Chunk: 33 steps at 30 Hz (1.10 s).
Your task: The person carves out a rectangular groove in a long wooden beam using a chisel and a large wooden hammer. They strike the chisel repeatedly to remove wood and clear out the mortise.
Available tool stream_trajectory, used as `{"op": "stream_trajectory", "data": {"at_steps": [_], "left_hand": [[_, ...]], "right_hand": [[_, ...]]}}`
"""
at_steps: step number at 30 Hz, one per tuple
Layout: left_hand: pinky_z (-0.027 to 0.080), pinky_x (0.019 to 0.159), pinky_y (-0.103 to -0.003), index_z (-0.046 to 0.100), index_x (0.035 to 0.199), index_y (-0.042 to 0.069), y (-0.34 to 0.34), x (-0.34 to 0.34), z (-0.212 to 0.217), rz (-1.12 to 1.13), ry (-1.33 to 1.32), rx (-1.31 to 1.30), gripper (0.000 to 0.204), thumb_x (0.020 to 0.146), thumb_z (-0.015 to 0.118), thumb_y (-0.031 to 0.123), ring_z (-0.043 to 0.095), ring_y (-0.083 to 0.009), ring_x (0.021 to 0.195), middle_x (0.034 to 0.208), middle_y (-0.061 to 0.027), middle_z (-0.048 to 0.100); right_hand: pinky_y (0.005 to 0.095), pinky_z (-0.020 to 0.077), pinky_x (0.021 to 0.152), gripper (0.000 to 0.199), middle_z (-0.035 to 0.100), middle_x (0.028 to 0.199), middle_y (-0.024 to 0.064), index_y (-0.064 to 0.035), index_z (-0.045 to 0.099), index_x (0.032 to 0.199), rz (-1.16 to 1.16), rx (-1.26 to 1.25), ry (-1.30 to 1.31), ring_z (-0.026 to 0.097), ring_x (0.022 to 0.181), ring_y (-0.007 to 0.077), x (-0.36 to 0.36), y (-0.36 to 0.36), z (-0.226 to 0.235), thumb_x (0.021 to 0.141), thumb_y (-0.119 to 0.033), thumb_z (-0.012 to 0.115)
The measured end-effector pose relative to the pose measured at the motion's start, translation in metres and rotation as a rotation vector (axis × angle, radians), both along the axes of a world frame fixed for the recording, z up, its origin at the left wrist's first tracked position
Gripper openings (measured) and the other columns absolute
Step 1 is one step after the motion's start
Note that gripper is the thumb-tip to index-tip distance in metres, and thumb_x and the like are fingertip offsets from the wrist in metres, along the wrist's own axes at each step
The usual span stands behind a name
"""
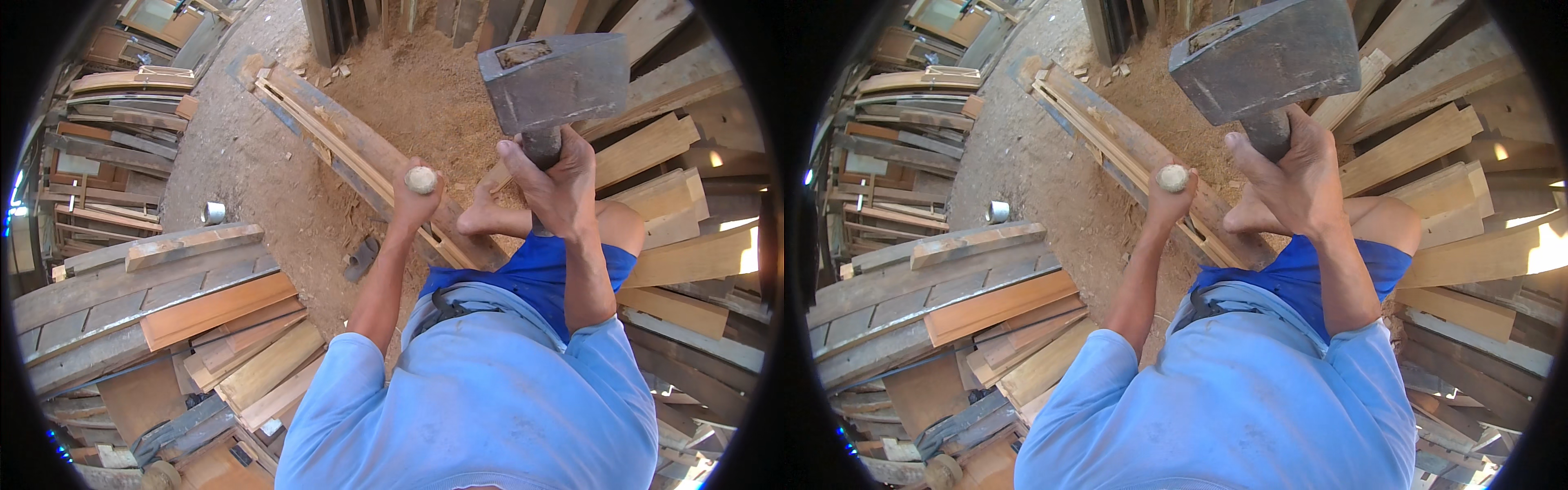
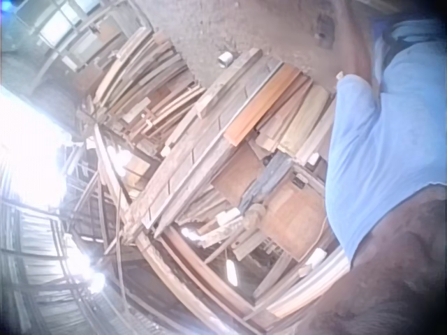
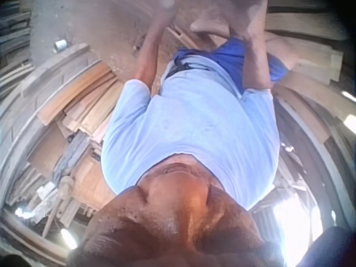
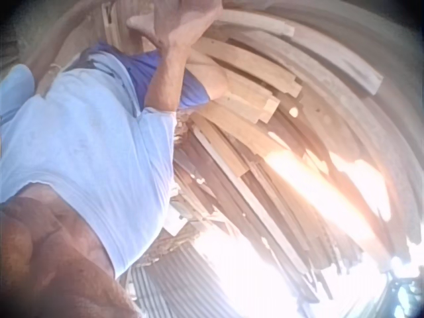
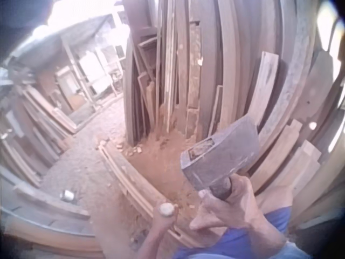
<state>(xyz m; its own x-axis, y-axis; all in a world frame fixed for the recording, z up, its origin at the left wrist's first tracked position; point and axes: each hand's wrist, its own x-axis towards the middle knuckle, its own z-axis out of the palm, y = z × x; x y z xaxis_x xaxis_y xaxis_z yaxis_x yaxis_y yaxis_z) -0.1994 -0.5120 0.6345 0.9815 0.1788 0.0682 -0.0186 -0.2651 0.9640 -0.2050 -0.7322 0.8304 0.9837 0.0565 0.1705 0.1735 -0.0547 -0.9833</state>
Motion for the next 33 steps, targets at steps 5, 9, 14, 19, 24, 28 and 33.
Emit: {"op": "stream_trajectory", "data": {"at_steps": [5,9,14,19,24,28,33], "left_hand": [[0.043,0.059,-0.030,0.054,0.076,0.007,0.000,0.005,0.008,-0.014,0.007,0.007,0.020,0.083,0.072,0.007,0.050,-0.0113,0.065,0.067,-0.0013,0.052],[0.044,0.059,-0.032,0.054,0.077,0.006,0.003,0.005,0.007,-0.027,-0.072,0.087,0.020,0.081,0.073,0.007,0.050,-0.0126,0.064,0.067,-0.0026,0.052],[0.050,0.071,-0.031,0.061,0.087,0.003,-0.014,0.001,0.021,-0.120,-0.085,0.183,0.015,0.081,0.074,0.007,0.065,-0.0182,0.082,0.083,-0.0063,0.066],[0.050,0.075,-0.035,0.063,0.090,0.003,-0.023,-0.002,0.020,-0.134,-0.264,0.223,0.016,0.080,0.074,0.009,0.063,-0.0214,0.083,0.088,-0.0103,0.066],[0.050,0.076,-0.036,0.063,0.092,0.003,-0.013,-0.010,0.018,-0.149,0.070,0.269,0.017,0.080,0.074,0.008,0.063,-0.0208,0.085,0.090,-0.0104,0.066],[0.050,0.075,-0.036,0.062,0.092,0.003,-0.014,-0.008,0.017,-0.178,0.129,0.247,0.018,0.080,0.075,0.009,0.062,-0.0208,0.084,0.089,-0.0098,0.066],[0.049,0.070,-0.033,0.062,0.090,0.004,-0.005,-0.025,0.019,-0.104,-0.179,0.213,0.015,0.081,0.075,0.007,0.061,-0.0202,0.076,0.084,-0.0077,0.064]], "right_hand": [[0.0274,0.0490,0.078,0.025,0.067,0.098,0.0037,0.0063,0.063,0.112,-0.001,-0.006,0.027,0.055,0.087,0.0072,-0.002,-0.008,0.002,0.091,-0.006,0.071],[0.0274,0.0490,0.073,0.024,0.066,0.091,0.0019,0.0059,0.064,0.110,0.011,-0.028,0.032,0.054,0.082,0.0069,0.000,-0.007,0.000,0.091,-0.006,0.072],[0.0381,0.0534,0.071,0.023,0.069,0.084,0.0121,0.0023,0.063,0.105,0.095,-0.417,0.105,0.066,0.077,0.0207,0.005,0.006,-0.041,0.089,-0.012,0.069],[0.0529,0.0534,0.077,0.028,0.069,0.088,0.0242,-0.0053,0.063,0.107,0.344,-1.012,0.060,0.067,0.086,0.0451,0.009,0.007,-0.071,0.084,-0.019,0.063],[0.0494,0.0533,0.073,0.031,0.069,0.080,0.0205,-0.0036,0.061,0.108,0.052,-0.460,-0.009,0.068,0.081,0.0425,0.007,0.012,-0.029,0.086,-0.024,0.068],[0.0484,0.0533,0.071,0.032,0.068,0.079,0.0208,-0.0025,0.062,0.107,0.087,-0.448,-0.071,0.068,0.080,0.0415,0.009,0.023,-0.059,0.085,-0.025,0.070],[0.0466,0.0536,0.069,0.025,0.068,0.078,0.0219,-0.0019,0.067,0.098,0.332,-0.931,-0.020,0.069,0.078,0.0396,0.006,0.018,-0.072,0.082,-0.020,0.073]]}}
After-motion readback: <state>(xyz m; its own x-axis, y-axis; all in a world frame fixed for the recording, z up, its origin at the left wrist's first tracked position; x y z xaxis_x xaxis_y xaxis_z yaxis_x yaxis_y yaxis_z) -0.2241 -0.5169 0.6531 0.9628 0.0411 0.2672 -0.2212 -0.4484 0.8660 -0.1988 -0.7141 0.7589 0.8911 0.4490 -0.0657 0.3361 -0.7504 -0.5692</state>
